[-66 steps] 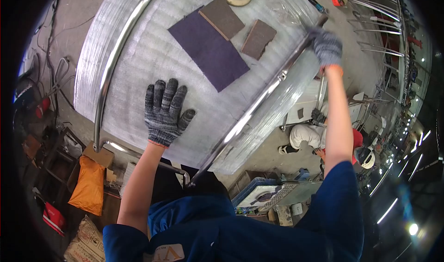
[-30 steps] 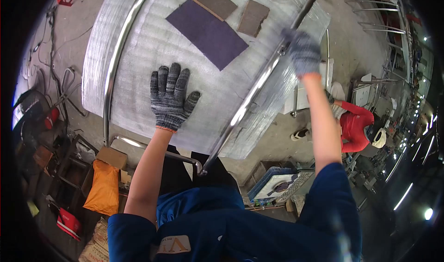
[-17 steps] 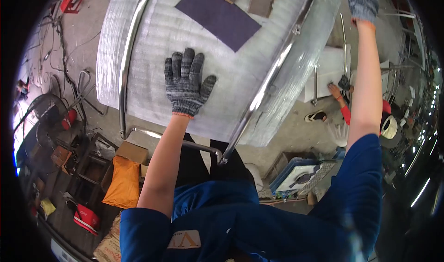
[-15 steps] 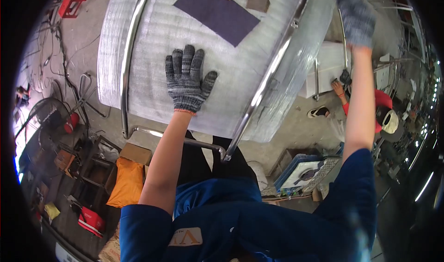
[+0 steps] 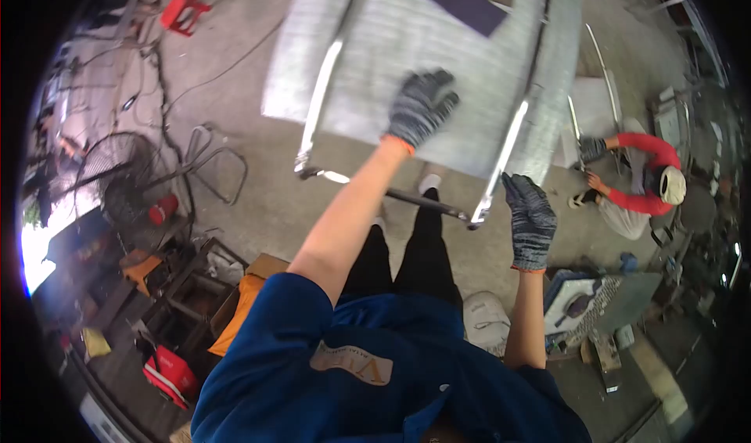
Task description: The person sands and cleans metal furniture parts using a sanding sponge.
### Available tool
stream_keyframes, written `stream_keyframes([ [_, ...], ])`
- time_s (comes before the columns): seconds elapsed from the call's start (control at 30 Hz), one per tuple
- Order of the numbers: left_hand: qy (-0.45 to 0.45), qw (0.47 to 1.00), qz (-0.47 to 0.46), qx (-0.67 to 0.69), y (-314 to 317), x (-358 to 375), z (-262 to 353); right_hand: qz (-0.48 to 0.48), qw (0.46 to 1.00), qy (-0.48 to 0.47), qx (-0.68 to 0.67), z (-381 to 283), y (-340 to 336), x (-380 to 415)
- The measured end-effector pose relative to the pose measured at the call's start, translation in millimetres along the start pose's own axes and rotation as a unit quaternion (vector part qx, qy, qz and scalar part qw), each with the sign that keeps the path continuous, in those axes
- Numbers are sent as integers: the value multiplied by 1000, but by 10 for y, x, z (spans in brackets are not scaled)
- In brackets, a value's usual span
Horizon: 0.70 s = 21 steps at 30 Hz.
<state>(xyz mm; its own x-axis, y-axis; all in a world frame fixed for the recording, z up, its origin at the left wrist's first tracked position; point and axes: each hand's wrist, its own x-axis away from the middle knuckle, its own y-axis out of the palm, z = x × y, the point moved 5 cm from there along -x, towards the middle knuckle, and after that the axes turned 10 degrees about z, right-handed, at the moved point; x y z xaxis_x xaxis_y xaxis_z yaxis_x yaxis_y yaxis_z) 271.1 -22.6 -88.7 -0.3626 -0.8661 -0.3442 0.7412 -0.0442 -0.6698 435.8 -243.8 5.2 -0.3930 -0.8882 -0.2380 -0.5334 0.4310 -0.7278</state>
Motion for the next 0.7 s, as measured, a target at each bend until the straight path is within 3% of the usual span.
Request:
stream_keyframes([
  [0.03, -17, 998, 5, 66, -303, 280, 138, 27, 987, 103, -121, -42, 80, 101],
  [0.07, 8, 997, 33, 74, -650, 565, 211, -42, 996, 74, -16, -449, 171, 36],
  [0.1, 33, 994, 60, 84, -982, 860, 262, -57, 996, -59, 18, -778, 324, 14],
  [0.17, -11, 994, 90, 54, -1530, 1409, 93, -32, 997, -70, -13, -1153, 834, 22],
  [0.23, -94, 989, 116, 8, -1879, 1923, -379, -96, 993, -49, -38, -1586, 1414, -35],
  [0.27, -92, 988, 122, 11, -2055, 1976, -468, -112, 990, -71, -42, -1768, 1731, -110],
  [0.33, -283, 943, 85, -150, -2273, 2095, -854, -162, 981, -103, 1, -1989, 2409, -380],
  [0.37, -284, 943, 90, -146, -2292, 2071, -961, -196, 973, -111, 49, -2049, 2685, -529],
  [0.47, -322, 939, -60, -106, -2037, 1943, -1361, -243, 954, -114, 134, -2166, 3123, -788],
  [0.5, -332, 936, -55, -101, -2012, 1858, -1407, -252, 950, -121, 138, -2226, 3170, -696],
  [0.57, -349, 920, -179, -1, -1775, 1741, -1476, -323, 928, -35, 185, -2159, 3211, -375],
  [0.6, -306, 938, -152, -60, -1683, 1726, -1539, -343, 914, -73, 202, -2179, 3228, -259],
  [0.63, -313, 937, -149, -54, -1568, 1756, -1625, -363, 899, -109, 218, -2170, 3269, -196],
  [0.7, -375, 905, -196, -42, -1633, 1668, -1542, -337, 905, -82, 247, -2102, 3320, -437],
])
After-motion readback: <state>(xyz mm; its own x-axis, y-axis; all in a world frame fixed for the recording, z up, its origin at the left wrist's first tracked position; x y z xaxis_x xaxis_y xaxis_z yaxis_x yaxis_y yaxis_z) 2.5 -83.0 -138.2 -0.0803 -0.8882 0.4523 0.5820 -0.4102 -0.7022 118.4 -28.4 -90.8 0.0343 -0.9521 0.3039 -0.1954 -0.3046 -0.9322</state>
